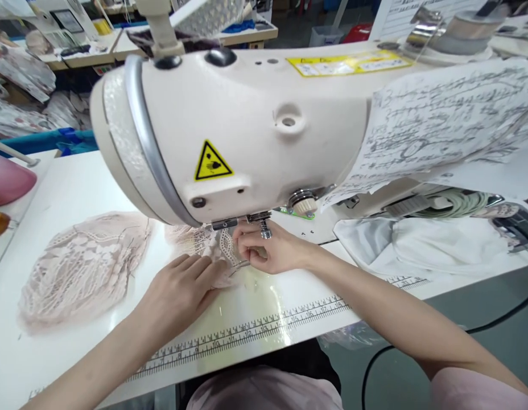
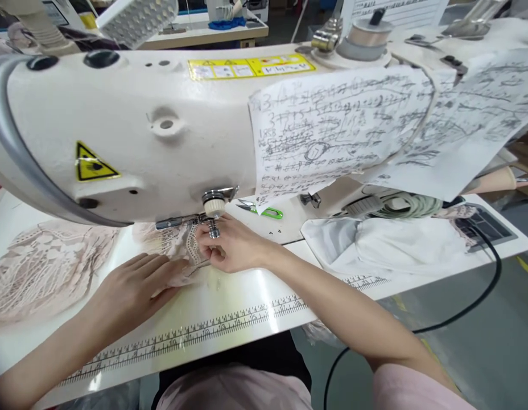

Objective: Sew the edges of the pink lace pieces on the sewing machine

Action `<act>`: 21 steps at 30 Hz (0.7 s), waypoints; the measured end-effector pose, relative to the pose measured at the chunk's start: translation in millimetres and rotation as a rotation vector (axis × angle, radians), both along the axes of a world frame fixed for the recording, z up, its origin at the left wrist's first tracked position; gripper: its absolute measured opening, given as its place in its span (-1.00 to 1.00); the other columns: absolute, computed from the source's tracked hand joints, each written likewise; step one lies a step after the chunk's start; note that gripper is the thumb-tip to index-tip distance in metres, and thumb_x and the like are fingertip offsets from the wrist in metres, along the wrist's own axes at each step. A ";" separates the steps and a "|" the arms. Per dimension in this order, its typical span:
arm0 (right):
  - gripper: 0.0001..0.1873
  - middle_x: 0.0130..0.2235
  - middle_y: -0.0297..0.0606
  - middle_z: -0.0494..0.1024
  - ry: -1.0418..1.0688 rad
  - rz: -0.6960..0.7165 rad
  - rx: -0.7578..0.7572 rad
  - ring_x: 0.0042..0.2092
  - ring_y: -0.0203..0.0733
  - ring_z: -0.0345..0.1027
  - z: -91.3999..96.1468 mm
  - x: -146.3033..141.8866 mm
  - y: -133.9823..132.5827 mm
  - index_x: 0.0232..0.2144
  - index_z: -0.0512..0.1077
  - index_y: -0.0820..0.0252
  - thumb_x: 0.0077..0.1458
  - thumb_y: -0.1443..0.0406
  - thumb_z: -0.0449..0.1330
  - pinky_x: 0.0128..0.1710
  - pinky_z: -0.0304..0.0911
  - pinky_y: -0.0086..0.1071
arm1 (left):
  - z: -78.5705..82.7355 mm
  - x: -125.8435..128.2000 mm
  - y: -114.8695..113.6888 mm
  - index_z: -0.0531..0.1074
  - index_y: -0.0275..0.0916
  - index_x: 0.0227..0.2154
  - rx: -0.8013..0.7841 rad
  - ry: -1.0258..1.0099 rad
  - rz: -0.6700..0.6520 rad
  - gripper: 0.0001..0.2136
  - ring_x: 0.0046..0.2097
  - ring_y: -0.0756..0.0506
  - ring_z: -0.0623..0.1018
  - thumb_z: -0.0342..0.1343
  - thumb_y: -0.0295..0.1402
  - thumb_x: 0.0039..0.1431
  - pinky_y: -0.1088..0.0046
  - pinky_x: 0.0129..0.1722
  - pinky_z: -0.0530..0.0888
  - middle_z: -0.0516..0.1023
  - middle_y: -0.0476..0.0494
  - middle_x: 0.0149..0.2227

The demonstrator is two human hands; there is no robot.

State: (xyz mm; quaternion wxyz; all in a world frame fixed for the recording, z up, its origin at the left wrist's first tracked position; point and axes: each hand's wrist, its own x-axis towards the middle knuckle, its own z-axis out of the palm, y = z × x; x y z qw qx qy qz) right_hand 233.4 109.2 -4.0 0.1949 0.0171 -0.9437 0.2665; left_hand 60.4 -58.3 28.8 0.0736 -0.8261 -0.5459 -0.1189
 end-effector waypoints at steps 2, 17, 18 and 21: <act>-0.83 -0.26 -0.36 0.41 -0.015 0.019 -0.018 -0.44 -0.43 0.09 1.7 1.7 0.6 -0.48 0.24 0.16 -0.05 0.52 0.00 -0.20 0.18 -0.38 | -9.4 -1.3 9.1 0.40 -0.28 -0.23 0.058 -0.003 -0.032 -0.90 -0.45 -0.07 0.47 0.00 -0.46 0.28 0.37 -0.44 0.37 0.53 -0.05 -0.42; -0.79 -0.20 -0.33 0.55 0.019 0.045 0.276 -0.15 -0.37 0.39 -15.6 -1.3 -7.3 -0.22 0.44 0.15 0.33 0.33 -0.01 -0.17 0.32 -0.43 | -25.0 -5.7 7.7 0.46 -0.37 -0.21 0.255 -0.027 -0.039 -0.86 -0.09 -0.23 0.59 0.11 -0.53 0.16 0.11 -0.04 0.47 0.62 -0.22 -0.16; -0.79 -0.20 -0.33 0.55 0.016 0.038 0.279 -0.16 -0.37 0.39 -15.3 -1.0 -7.6 -0.21 0.45 0.14 0.32 0.33 0.00 -0.17 0.33 -0.42 | -26.7 -6.4 8.4 0.46 -0.38 -0.19 0.233 -0.043 -0.046 -0.85 0.02 -0.26 0.55 0.09 -0.52 0.17 0.11 0.04 0.46 0.60 -0.27 -0.08; -0.78 -0.21 -0.35 0.55 0.020 0.009 0.277 -0.20 -0.40 0.38 -15.7 -2.0 -10.1 -0.22 0.46 0.12 0.30 0.37 0.00 -0.16 0.33 -0.44 | -31.4 -7.9 9.3 0.44 -0.40 -0.18 0.151 -0.071 -0.031 -0.83 0.13 -0.24 0.48 0.03 -0.48 0.20 0.24 0.05 0.51 0.55 -0.33 0.02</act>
